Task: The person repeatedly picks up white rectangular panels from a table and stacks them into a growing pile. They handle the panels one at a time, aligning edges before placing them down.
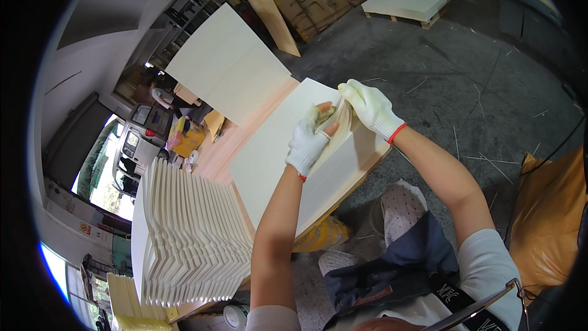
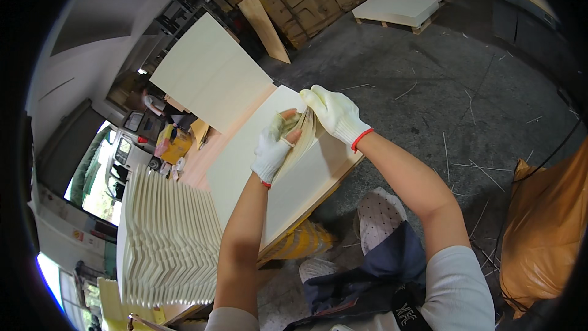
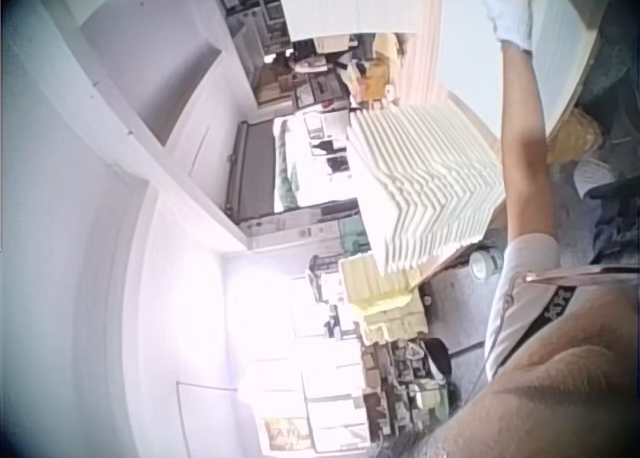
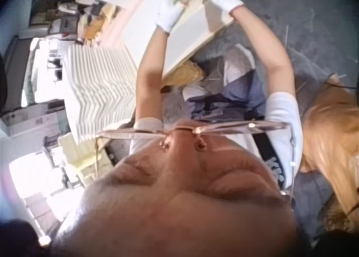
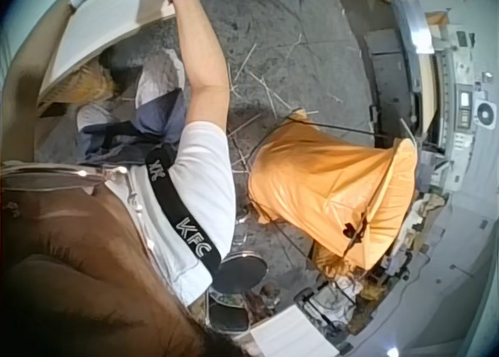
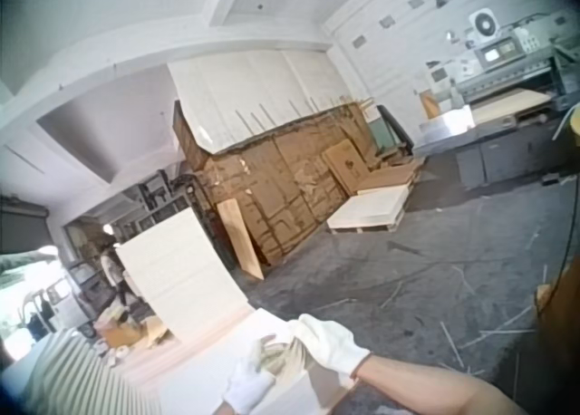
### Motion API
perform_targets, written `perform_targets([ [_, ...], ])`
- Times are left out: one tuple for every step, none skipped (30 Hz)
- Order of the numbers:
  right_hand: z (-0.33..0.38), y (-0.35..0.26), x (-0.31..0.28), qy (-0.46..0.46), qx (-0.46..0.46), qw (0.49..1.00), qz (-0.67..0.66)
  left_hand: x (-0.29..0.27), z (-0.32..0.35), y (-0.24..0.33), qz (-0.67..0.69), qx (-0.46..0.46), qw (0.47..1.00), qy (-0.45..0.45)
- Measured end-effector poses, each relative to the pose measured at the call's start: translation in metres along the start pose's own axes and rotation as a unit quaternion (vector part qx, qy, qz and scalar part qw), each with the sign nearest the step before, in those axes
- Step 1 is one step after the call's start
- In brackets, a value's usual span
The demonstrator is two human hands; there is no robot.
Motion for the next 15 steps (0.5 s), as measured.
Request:
perform_targets([
  [0.000, 0.001, 0.000, -0.004, 0.004, 1.000, 0.008, -0.001, 0.002, -0.001, 0.034, -0.001, 0.999, 0.007],
  [0.000, 0.001, 0.001, -0.002, -0.001, 1.000, 0.012, -0.002, 0.004, -0.001, 0.067, -0.002, 0.998, 0.015],
  [0.000, 0.001, 0.002, 0.001, -0.006, 1.000, 0.017, -0.003, 0.003, 0.001, 0.015, 0.031, 0.999, 0.020],
  [0.001, 0.001, 0.003, 0.003, -0.010, 1.000, 0.021, -0.004, 0.001, 0.002, -0.038, 0.063, 0.997, 0.024],
  [0.000, 0.001, 0.004, 0.003, -0.013, 1.000, 0.018, -0.005, 0.002, 0.005, -0.090, 0.095, 0.991, 0.029],
  [-0.001, 0.004, 0.003, 0.004, -0.015, 1.000, 0.018, -0.002, 0.000, 0.004, -0.101, 0.063, 0.993, 0.018],
  [-0.002, 0.005, 0.001, 0.005, -0.017, 1.000, 0.018, 0.001, 0.000, 0.005, -0.112, 0.030, 0.993, 0.008],
  [-0.002, 0.008, -0.001, 0.005, -0.011, 1.000, 0.019, 0.004, -0.001, 0.004, -0.122, -0.002, 0.993, -0.002],
  [-0.001, 0.007, 0.001, 0.003, -0.007, 1.000, 0.016, 0.004, 0.001, 0.005, -0.114, 0.024, 0.993, 0.005],
  [-0.001, 0.005, 0.002, 0.001, -0.003, 1.000, 0.014, 0.006, 0.002, 0.004, -0.107, 0.050, 0.993, 0.012],
  [0.000, 0.003, 0.002, 0.004, -0.005, 1.000, 0.009, 0.006, 0.004, 0.005, -0.099, 0.076, 0.992, 0.018],
  [0.000, 0.002, 0.002, 0.008, -0.006, 1.000, 0.004, 0.005, 0.004, 0.003, -0.095, 0.067, 0.993, 0.018],
  [0.001, 0.002, 0.002, 0.011, -0.007, 1.000, -0.001, 0.004, 0.004, 0.001, -0.091, 0.059, 0.994, 0.018],
  [0.000, 0.002, 0.003, 0.007, -0.005, 1.000, 0.001, 0.002, 0.004, 0.000, -0.087, 0.051, 0.995, 0.018],
  [0.000, 0.004, 0.001, 0.004, -0.002, 1.000, 0.005, 0.002, 0.004, 0.002, -0.076, 0.050, 0.996, 0.025],
])
Point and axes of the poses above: each hand's wrist, its own z-axis away from the middle knuckle, its own x-axis out of the palm, y = z × x, the point moved 7 cm from there along -z, towards the middle knuckle, and after that the axes turned 3 degrees about -x, right-handed, at the moved point
